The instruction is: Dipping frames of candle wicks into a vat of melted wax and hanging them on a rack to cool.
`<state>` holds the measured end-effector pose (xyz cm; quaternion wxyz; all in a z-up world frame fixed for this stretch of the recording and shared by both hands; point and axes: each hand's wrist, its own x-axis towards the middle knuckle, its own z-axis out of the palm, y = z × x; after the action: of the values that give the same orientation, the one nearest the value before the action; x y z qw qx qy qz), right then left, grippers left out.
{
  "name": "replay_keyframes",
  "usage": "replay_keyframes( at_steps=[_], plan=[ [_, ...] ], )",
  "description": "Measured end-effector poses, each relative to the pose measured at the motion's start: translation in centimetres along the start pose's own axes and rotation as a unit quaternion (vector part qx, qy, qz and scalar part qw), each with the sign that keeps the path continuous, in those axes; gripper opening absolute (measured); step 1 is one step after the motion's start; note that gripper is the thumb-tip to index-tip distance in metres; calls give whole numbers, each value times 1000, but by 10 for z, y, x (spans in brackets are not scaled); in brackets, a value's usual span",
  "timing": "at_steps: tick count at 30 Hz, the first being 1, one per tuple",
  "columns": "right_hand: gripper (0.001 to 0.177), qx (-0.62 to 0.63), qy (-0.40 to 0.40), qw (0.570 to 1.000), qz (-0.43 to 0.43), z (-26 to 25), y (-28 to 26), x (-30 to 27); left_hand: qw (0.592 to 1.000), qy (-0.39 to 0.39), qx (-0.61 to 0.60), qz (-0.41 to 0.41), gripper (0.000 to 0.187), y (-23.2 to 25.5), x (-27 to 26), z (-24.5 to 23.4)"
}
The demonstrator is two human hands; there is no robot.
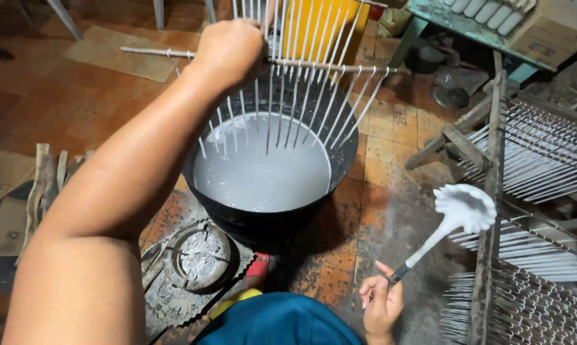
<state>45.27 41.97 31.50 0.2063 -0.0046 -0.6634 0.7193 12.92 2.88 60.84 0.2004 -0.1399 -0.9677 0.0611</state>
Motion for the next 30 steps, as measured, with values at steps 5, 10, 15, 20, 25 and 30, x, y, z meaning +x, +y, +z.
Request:
replay_keyframes(
  at_steps=[5, 10, 15, 20, 25, 30],
  plan=[
    [40, -3, -16, 1000, 10, -2, -6, -2, 999, 45, -3, -6, 13, -7, -5, -17],
    [35, -17, -34, 999, 11, -4, -6, -6, 999, 44, 24, 12, 16, -8, -15, -3],
    [35, -52, -39, 996, 61, -6, -6, -8, 998, 16, 54, 13, 18, 1, -47, 78],
    [33, -165, -46, 979, 115, -6, -3, -8, 990, -114, -79, -24, 17, 35, -108, 173],
    [32, -138, -28, 975, 171, 4, 6, -3, 935, -319, -141, -61, 22, 57, -132, 246],
    [31, -191, -24, 953, 233, 31, 12, 20, 899, -408, -151, -60, 28, 58, -115, 357]
  ],
)
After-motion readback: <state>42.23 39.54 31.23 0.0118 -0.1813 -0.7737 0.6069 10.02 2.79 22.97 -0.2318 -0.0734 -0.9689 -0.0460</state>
